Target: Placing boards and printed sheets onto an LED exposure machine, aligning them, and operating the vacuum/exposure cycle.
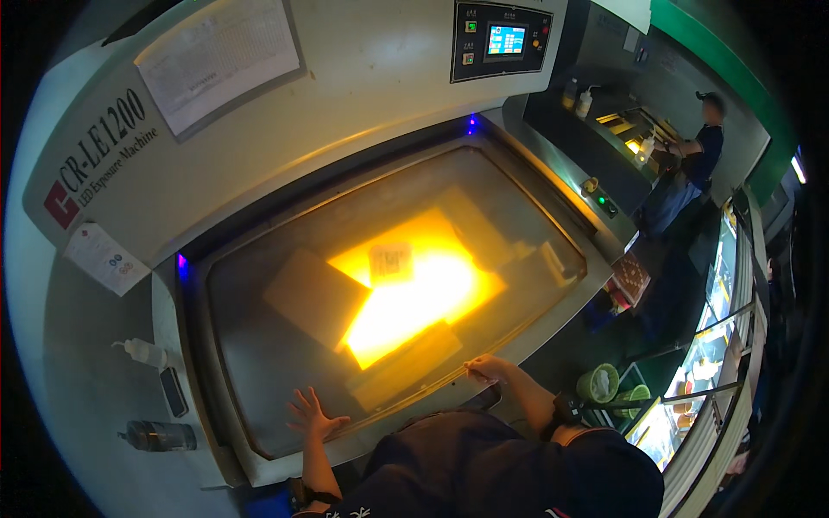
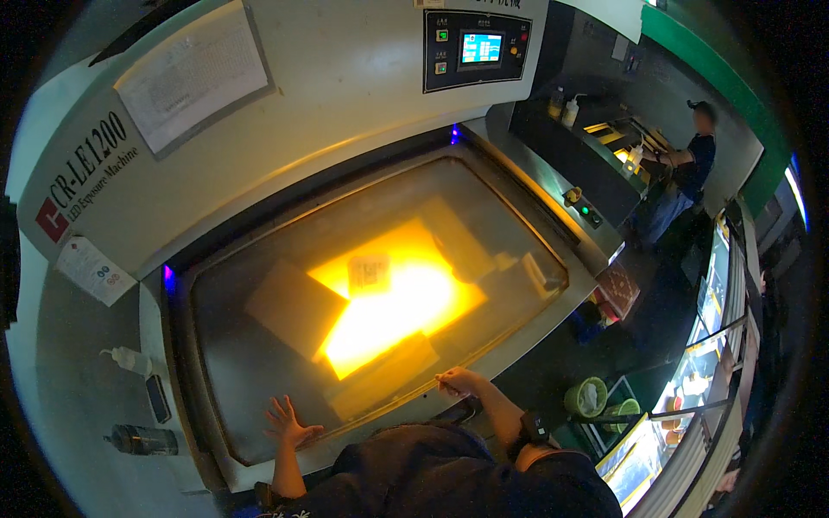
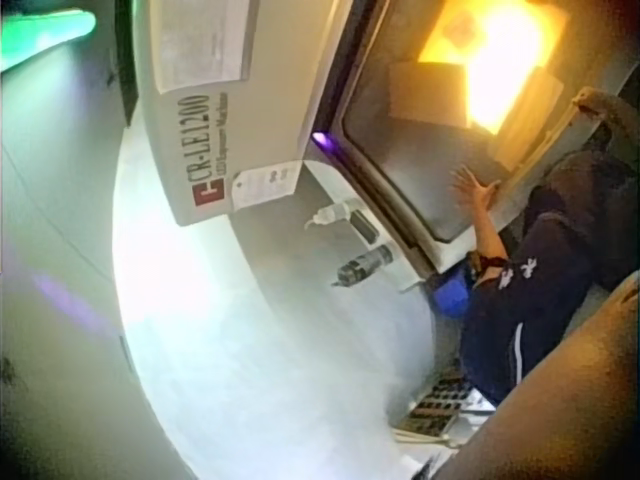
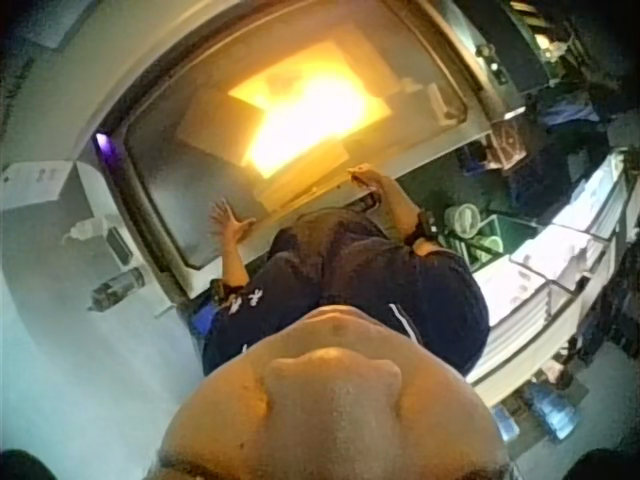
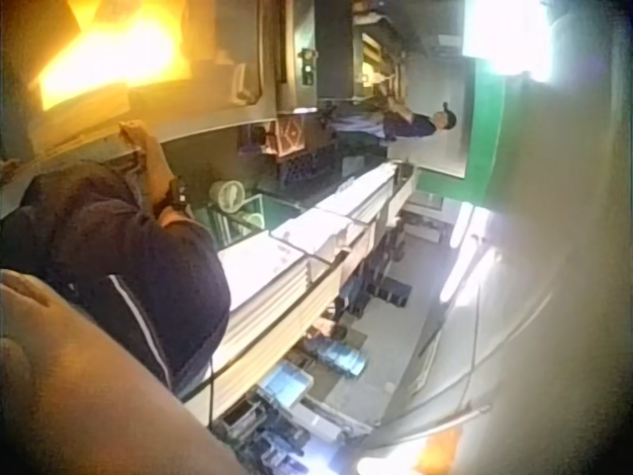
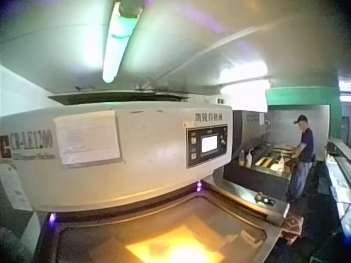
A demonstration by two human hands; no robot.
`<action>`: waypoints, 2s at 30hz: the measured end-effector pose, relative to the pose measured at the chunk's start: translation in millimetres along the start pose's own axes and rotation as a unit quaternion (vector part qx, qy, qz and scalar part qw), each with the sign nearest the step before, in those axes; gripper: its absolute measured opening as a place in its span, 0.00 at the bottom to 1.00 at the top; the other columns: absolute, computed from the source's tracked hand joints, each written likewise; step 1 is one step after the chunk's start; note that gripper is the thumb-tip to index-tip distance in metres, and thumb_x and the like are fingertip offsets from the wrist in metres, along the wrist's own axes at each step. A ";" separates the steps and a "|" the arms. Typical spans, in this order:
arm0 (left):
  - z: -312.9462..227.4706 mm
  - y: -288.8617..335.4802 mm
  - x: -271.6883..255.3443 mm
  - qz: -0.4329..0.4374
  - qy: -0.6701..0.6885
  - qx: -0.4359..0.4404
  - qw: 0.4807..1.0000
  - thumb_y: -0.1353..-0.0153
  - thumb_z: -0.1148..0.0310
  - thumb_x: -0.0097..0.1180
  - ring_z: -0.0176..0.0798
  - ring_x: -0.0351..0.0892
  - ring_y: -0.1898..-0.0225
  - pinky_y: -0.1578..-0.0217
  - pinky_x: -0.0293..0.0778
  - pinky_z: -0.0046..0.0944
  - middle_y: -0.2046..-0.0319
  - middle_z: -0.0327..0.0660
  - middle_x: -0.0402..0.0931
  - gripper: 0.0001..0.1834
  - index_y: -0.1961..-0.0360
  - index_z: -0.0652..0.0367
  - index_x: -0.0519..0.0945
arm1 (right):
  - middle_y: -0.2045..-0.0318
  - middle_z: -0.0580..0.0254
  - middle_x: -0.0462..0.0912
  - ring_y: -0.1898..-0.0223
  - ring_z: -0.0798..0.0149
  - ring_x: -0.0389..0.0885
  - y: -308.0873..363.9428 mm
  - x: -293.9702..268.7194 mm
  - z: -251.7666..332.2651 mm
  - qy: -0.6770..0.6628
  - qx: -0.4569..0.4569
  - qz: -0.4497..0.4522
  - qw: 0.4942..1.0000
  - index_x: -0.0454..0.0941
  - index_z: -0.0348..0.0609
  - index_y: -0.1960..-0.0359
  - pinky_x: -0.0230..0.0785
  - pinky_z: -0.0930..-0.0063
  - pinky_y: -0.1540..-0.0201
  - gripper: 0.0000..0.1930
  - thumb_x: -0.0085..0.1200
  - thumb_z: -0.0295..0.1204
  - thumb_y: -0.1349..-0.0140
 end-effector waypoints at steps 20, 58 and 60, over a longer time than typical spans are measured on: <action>5.0 -1.2 8.0 0.003 0.035 0.001 0.999 0.78 0.22 0.66 0.63 0.09 0.28 0.42 0.27 0.87 0.26 0.41 0.11 0.82 0.26 0.33 0.29 | 0.86 0.70 0.67 0.88 0.75 0.58 16.8 12.1 11.6 -0.017 0.006 -0.041 0.999 0.78 0.41 0.67 0.47 0.77 0.88 0.20 0.44 0.45 0.28; 3.1 0.8 8.3 -0.009 0.019 0.000 1.000 0.79 0.20 0.64 0.65 0.12 0.28 0.42 0.28 0.87 0.26 0.41 0.13 0.81 0.26 0.33 0.30 | 0.87 0.71 0.67 0.89 0.74 0.57 11.7 11.4 9.5 0.000 0.023 -0.062 0.998 0.82 0.41 0.62 0.47 0.75 0.87 0.21 0.42 0.45 0.27; 2.5 1.4 7.4 -0.011 0.018 0.000 1.000 0.79 0.20 0.65 0.65 0.12 0.28 0.42 0.28 0.87 0.26 0.41 0.13 0.81 0.26 0.33 0.30 | 0.87 0.71 0.67 0.89 0.74 0.57 11.6 10.9 9.1 -0.002 0.023 -0.064 0.998 0.82 0.41 0.62 0.47 0.75 0.87 0.21 0.42 0.45 0.27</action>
Point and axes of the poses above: each hand's wrist, its own y-axis away from the middle knuckle, its own x-axis out of the palm, z = x × y, the point moved 1 cm from there along -y, towards the middle knuckle
